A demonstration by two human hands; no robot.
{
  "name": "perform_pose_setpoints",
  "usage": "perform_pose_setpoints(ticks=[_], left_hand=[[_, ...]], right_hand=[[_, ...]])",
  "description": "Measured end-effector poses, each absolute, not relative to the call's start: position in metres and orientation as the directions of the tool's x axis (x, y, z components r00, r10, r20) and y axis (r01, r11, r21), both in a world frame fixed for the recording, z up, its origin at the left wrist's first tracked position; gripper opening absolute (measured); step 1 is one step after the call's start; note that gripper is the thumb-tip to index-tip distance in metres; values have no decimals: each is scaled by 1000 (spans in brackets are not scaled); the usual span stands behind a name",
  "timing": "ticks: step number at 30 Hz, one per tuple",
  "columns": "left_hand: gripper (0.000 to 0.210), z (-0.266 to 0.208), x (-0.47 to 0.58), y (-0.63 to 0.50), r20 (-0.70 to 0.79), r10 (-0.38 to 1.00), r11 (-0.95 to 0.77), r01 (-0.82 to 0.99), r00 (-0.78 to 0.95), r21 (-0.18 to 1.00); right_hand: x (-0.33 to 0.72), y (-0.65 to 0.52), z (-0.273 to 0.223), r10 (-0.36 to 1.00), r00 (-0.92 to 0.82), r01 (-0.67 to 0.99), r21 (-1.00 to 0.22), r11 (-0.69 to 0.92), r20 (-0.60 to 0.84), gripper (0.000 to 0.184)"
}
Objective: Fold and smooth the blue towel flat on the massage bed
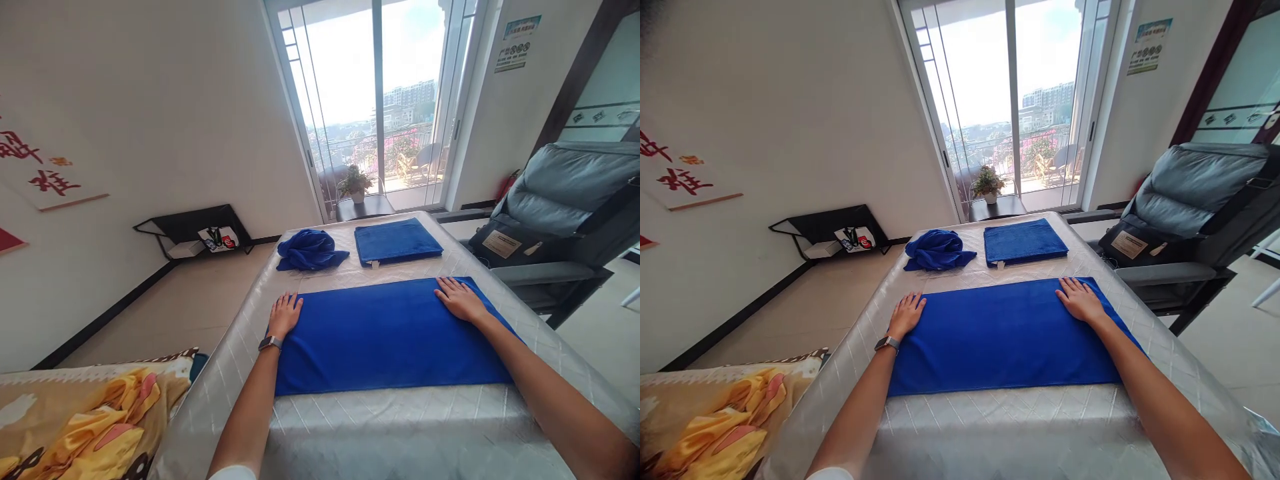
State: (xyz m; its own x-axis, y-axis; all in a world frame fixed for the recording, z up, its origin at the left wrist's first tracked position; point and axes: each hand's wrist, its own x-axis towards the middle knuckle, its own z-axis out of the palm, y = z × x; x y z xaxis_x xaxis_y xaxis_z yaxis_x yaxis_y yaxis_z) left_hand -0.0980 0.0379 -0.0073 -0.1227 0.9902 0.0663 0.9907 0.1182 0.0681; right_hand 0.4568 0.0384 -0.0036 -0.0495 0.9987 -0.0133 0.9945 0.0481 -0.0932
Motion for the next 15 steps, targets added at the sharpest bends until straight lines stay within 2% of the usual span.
perform_pose_setpoints(ticks=[3, 7, 15], left_hand=[[64, -14, -124, 38, 50, 983, 172, 979, -178, 108], [66, -19, -133, 40, 44, 980, 189, 973, -196, 131], [55, -16, -141, 39, 119, 976, 157, 971, -180, 181]], right_hand=[[486, 40, -10, 1000, 21, 996, -87, -20, 18, 69], [493, 43, -15, 999, 35, 996, -88, -33, 24, 69], [508, 45, -16, 995, 98, 992, -81, -96, 23, 67]])
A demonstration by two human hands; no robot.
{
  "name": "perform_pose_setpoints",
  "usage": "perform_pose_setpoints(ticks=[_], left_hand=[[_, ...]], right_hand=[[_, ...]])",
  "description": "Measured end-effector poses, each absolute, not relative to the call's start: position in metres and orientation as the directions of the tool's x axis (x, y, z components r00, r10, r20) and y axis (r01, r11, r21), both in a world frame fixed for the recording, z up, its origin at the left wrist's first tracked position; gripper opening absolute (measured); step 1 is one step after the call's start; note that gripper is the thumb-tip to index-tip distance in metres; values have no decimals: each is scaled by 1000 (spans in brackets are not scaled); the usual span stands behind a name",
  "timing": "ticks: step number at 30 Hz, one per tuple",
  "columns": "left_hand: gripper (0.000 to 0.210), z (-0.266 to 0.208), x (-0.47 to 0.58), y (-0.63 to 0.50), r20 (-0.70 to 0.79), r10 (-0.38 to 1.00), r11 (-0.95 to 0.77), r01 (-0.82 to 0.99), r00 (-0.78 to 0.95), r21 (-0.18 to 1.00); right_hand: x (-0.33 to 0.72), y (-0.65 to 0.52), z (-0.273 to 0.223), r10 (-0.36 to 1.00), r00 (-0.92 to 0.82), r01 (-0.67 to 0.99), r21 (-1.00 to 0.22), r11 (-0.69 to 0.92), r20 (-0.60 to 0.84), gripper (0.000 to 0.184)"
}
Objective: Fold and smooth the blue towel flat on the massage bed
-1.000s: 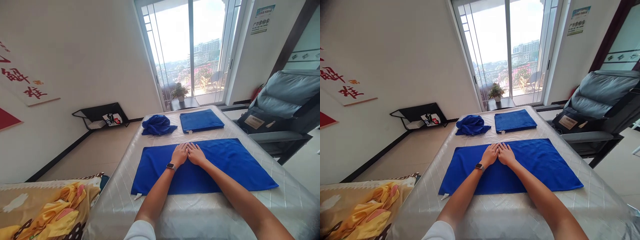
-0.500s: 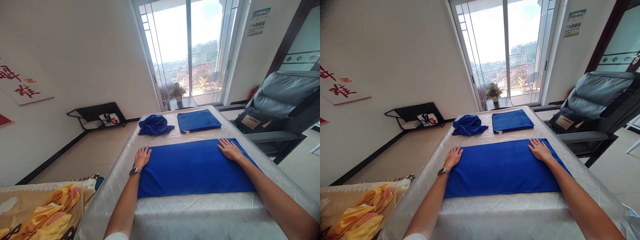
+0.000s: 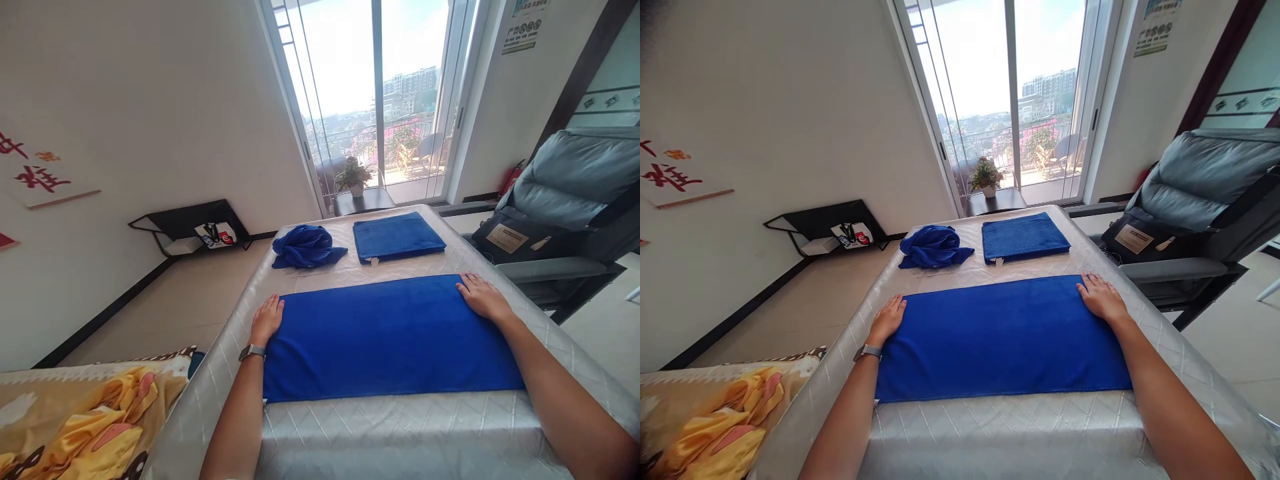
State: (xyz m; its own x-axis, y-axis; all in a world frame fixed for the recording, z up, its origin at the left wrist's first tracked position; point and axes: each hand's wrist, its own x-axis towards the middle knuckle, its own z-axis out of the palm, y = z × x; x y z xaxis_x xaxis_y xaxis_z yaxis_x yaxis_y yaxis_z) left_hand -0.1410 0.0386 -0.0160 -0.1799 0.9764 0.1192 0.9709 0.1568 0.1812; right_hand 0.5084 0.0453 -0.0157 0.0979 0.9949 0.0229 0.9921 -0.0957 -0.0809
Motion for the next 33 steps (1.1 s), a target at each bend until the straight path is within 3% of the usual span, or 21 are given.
perform_pose_setpoints(ticks=[4, 9, 14, 19, 28, 31, 33], left_hand=[[49, -8, -144, 38, 212, 939, 218, 946, -270, 240], [37, 6, -144, 44, 180, 930, 260, 921, -319, 290], [32, 14, -148, 53, 140, 931, 297, 920, -339, 255], [31, 9, -149, 57, 188, 922, 298, 929, -340, 218], [31, 18, -141, 70, 253, 878, 378, 912, -407, 156], [32, 27, -114, 70, 333, 892, 284, 952, -305, 112], [33, 29, -74, 71, 320, 938, 106, 989, -134, 103]], right_hand=[[507, 45, -13, 992, 105, 991, -90, -99, 64, 63], [515, 58, 3, 990, 109, 990, -104, -100, 89, 52], [525, 79, 16, 980, 189, 980, -68, -185, 55, 42], [525, 90, 23, 986, 166, 985, -36, -166, -6, 41], [503, 86, 33, 972, 206, 978, -31, -204, 114, 41], [465, 82, 36, 953, 155, 987, -7, -159, 258, 41], [417, 78, 37, 958, 14, 999, -42, -2, 287, 43]])
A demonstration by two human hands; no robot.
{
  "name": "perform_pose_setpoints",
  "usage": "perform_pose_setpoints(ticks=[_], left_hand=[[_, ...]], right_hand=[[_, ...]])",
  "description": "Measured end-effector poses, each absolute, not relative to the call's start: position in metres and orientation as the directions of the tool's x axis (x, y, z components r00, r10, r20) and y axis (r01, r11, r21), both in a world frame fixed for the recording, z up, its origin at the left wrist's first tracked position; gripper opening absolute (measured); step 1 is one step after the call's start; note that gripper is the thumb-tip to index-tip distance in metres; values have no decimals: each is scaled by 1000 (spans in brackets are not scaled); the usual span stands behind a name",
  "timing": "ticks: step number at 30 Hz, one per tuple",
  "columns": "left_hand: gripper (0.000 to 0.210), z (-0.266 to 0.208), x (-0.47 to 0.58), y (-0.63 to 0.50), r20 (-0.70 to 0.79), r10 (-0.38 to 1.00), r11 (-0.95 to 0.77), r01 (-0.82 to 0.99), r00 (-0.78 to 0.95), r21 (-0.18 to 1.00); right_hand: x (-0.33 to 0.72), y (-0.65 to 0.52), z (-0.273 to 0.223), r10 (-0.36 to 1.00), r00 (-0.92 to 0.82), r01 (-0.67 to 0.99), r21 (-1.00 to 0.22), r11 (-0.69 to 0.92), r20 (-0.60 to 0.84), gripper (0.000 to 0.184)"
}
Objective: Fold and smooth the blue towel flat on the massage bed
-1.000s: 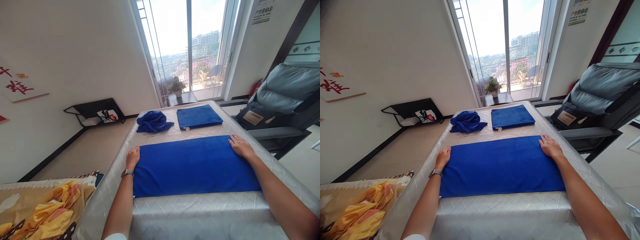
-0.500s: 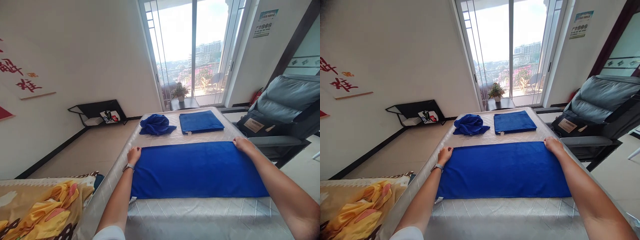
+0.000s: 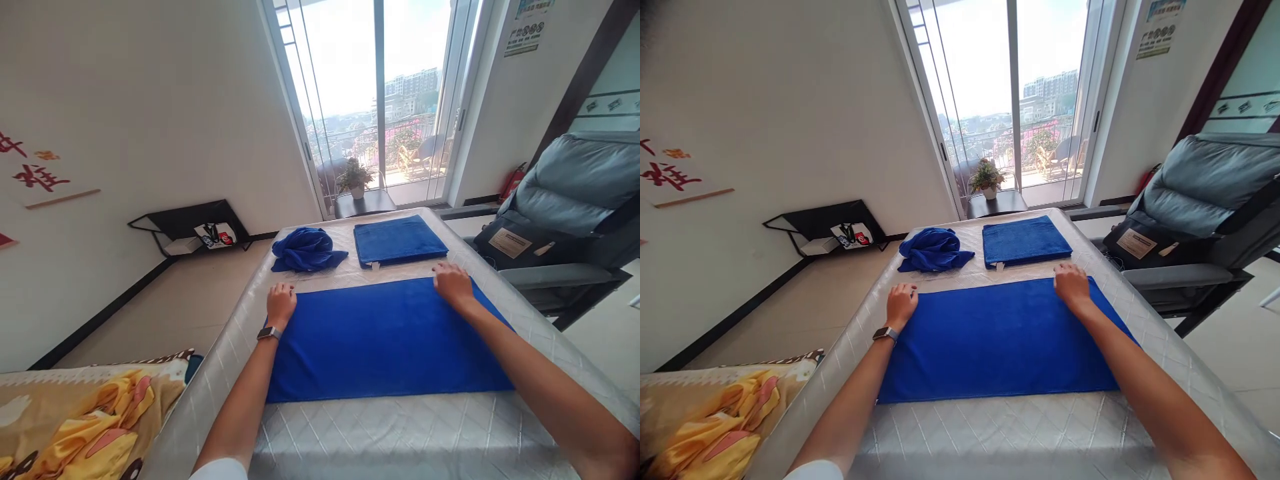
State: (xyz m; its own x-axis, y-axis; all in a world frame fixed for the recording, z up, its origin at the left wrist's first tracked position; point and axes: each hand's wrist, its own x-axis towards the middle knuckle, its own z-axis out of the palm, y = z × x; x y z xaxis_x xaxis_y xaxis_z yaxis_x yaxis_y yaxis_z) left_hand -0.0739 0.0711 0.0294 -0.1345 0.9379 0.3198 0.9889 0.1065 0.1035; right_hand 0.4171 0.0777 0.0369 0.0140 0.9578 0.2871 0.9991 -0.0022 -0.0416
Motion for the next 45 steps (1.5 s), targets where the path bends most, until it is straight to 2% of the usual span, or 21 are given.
perform_pose_setpoints(ticks=[2, 4, 7, 10, 13, 19, 23, 25, 27, 29, 32, 35, 40, 45], left_hand=[[33, 27, -21, 73, 249, 962, -144, 981, 109, 129], [37, 21, 33, 75, 256, 917, -350, 926, 308, 141], [47, 8, 83, 76, 221, 869, -476, 870, 442, 128], [55, -1, 73, 74, 137, 903, -424, 896, 407, 130], [59, -5, 17, 70, 89, 957, -286, 952, 277, 114], [60, -10, -100, 57, 54, 997, 42, 998, -45, 55], [61, -5, -121, 53, 36, 989, 138, 989, -140, 54], [59, 2, -110, 51, 69, 983, 165, 985, -168, 50], [58, 10, -84, 46, 146, 978, 144, 988, -151, 58], [58, 14, -46, 38, 205, 979, 7, 998, -21, 70], [59, 12, 22, 19, 201, 939, -303, 948, 279, 99], [57, 4, 73, -2, 196, 882, -456, 883, 430, 115], [60, -2, 58, -29, 133, 907, -411, 907, 399, 86], [65, -6, -52, -64, 77, 981, -175, 984, 177, -29]], right_hand=[[358, 71, 35, 956, -178, 971, -112, 209, 235, 44], [301, 63, 28, 903, -381, 896, -164, 414, 198, 47], [251, 55, 16, 878, -456, 854, -206, 478, 146, 55], [264, 54, 7, 900, -430, 875, -209, 436, 76, 62], [329, 57, 4, 934, -355, 918, -180, 354, 28, 65], [484, 63, -9, 999, 27, 996, -86, -24, 32, 68], [513, 63, -5, 995, 101, 991, -87, -100, 9, 69], [498, 60, 4, 991, 118, 991, -64, -114, 59, 66], [465, 52, 15, 981, 95, 995, -58, -86, 171, 62], [416, 38, 22, 968, 5, 997, -77, 15, 250, 62], [329, 10, 21, 964, -209, 965, -125, 231, 165, 62], [260, -17, 10, 932, -351, 915, -179, 362, 91, 66], [259, -37, 2, 941, -337, 921, -192, 338, 37, 69], [376, -47, -3, 986, -166, 979, -119, 168, 20, 70]])
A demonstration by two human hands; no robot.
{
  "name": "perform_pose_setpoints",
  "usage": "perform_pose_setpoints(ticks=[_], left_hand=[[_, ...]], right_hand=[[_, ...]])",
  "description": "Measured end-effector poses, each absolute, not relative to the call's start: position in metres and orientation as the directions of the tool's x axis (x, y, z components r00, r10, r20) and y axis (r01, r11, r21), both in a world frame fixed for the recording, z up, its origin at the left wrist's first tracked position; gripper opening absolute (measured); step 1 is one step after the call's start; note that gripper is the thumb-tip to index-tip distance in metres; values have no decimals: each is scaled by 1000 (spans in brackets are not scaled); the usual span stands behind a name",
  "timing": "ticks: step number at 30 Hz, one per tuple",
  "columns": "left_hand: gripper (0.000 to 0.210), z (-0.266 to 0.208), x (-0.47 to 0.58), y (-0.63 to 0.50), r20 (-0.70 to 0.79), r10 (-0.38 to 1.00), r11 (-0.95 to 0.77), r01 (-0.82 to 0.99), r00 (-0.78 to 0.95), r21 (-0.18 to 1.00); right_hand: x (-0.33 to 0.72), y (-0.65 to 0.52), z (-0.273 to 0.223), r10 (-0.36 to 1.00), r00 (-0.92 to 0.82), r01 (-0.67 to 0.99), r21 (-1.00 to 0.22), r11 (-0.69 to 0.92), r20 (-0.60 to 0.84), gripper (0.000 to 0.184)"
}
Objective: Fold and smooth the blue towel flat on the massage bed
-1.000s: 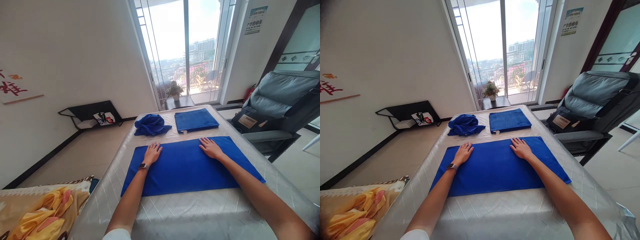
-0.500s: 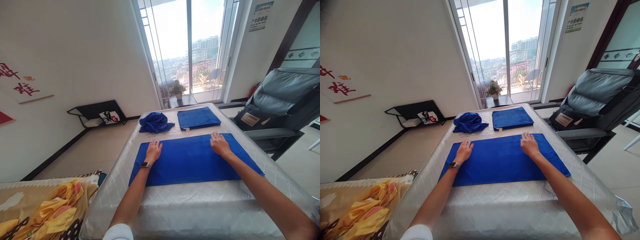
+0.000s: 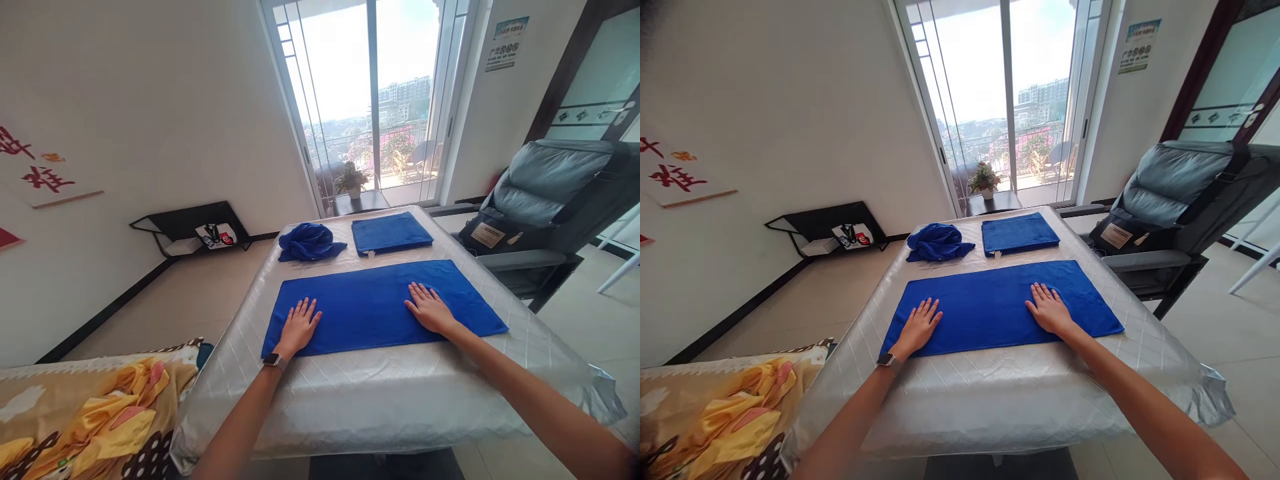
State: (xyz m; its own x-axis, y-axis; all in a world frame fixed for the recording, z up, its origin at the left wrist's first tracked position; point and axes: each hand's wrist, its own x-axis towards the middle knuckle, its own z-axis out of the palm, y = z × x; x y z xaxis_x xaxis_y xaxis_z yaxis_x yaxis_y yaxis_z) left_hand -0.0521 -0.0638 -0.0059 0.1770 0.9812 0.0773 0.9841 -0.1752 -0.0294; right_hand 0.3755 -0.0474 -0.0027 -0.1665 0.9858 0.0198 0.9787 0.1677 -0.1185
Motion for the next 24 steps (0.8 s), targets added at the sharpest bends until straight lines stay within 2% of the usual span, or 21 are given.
perform_pose_setpoints(ticks=[2, 6, 10, 13, 16, 18, 21, 24], left_hand=[[67, -13, -97, -83, 63, 995, -76, 995, 80, -65], [69, -23, -148, -117, 37, 999, -7, 996, 10, -91], [74, -11, -130, -122, 91, 995, 48, 993, -38, -112], [75, 5, -68, -107, 142, 986, -87, 995, 92, -38], [71, 15, 17, -88, 129, 918, -385, 921, 375, 64], [70, 16, 65, -80, 144, 864, -498, 862, 483, 96], [69, 10, 95, -77, 126, 838, -544, 832, 531, 112], [70, 5, 69, -83, 62, 873, -488, 865, 485, 112]], right_hand=[[431, -53, -9, 997, -67, 995, -72, 69, 31, 72], [509, -62, -16, 992, 55, 998, -38, -52, 110, 70], [491, -72, -2, 967, 1, 1000, 10, -4, 254, 65], [414, -78, 14, 952, -136, 989, -24, 148, 274, 63], [323, -81, 20, 933, -308, 940, -90, 328, 184, 64], [280, -81, 17, 915, -385, 910, -116, 398, 118, 65], [263, -82, 9, 914, -404, 904, -133, 405, 37, 65], [303, -86, 1, 939, -340, 929, -139, 343, 42, 68]])
